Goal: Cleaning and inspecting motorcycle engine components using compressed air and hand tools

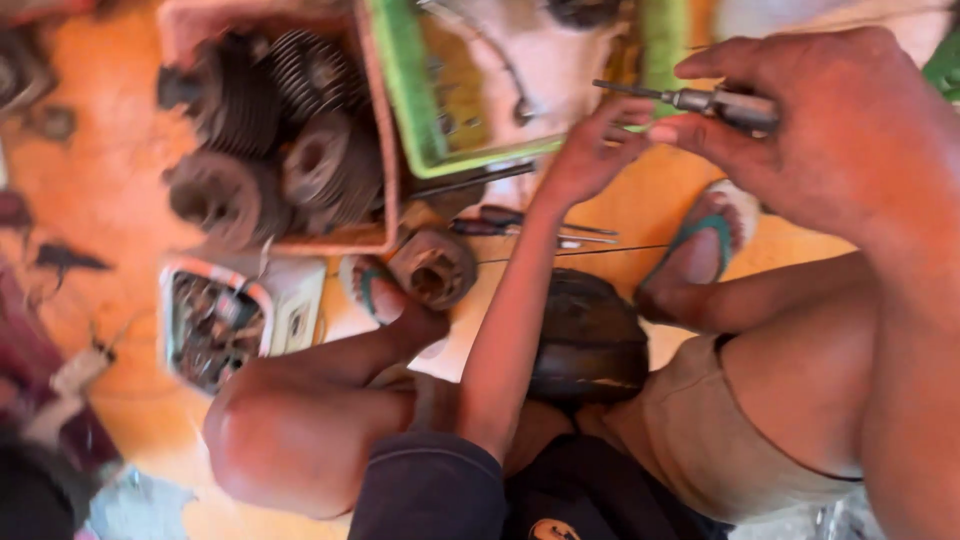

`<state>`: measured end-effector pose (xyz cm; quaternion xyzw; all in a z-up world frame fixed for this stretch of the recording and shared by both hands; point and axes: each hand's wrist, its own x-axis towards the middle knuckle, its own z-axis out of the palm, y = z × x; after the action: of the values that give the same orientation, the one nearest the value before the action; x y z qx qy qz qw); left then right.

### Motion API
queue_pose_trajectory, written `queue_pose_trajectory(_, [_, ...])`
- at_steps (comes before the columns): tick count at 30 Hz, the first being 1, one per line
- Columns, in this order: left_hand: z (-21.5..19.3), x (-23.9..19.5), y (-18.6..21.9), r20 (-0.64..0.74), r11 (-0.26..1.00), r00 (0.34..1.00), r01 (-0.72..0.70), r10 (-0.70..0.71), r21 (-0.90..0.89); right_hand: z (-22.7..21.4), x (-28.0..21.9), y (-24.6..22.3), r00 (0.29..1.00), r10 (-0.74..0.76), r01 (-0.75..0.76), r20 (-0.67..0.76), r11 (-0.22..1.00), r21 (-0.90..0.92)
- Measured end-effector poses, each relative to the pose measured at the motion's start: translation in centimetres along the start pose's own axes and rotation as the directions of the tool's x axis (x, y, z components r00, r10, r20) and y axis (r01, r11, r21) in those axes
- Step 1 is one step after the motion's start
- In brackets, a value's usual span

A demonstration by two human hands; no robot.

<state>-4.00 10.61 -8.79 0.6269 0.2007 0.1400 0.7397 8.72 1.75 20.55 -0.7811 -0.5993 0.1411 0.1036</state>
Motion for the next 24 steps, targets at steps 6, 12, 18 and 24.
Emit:
queue_pose_trajectory(6, [-12.4,-8.2,1.2,-0.661,0.984,0.749,0.148,-0.048,0.096,3.3,4.8,-6.4,0.994,-0.055,0.061,0.097,0.996,-0.062])
queue_pose_trajectory(12, [-16.0,-10.4,-0.6,-0.721,0.994,0.688,0.012,-0.085,-0.106,5.1,5.0,-6.3,1.0,0.03,-0.029,0.001,0.981,-0.194])
queue_pose_trajectory(18, [-14.6,-11.2,0.9,-0.671,0.984,0.725,0.056,-0.155,-0.166,5.1,1.3,-0.8,0.996,-0.032,0.018,-0.088,0.987,-0.162])
queue_pose_trajectory(24, [-14.7,-12.3,1.1,-0.692,0.988,0.713,0.151,-0.113,-0.005,2.9,-4.7,-1.2,0.988,0.073,-0.027,-0.138,0.952,0.306])
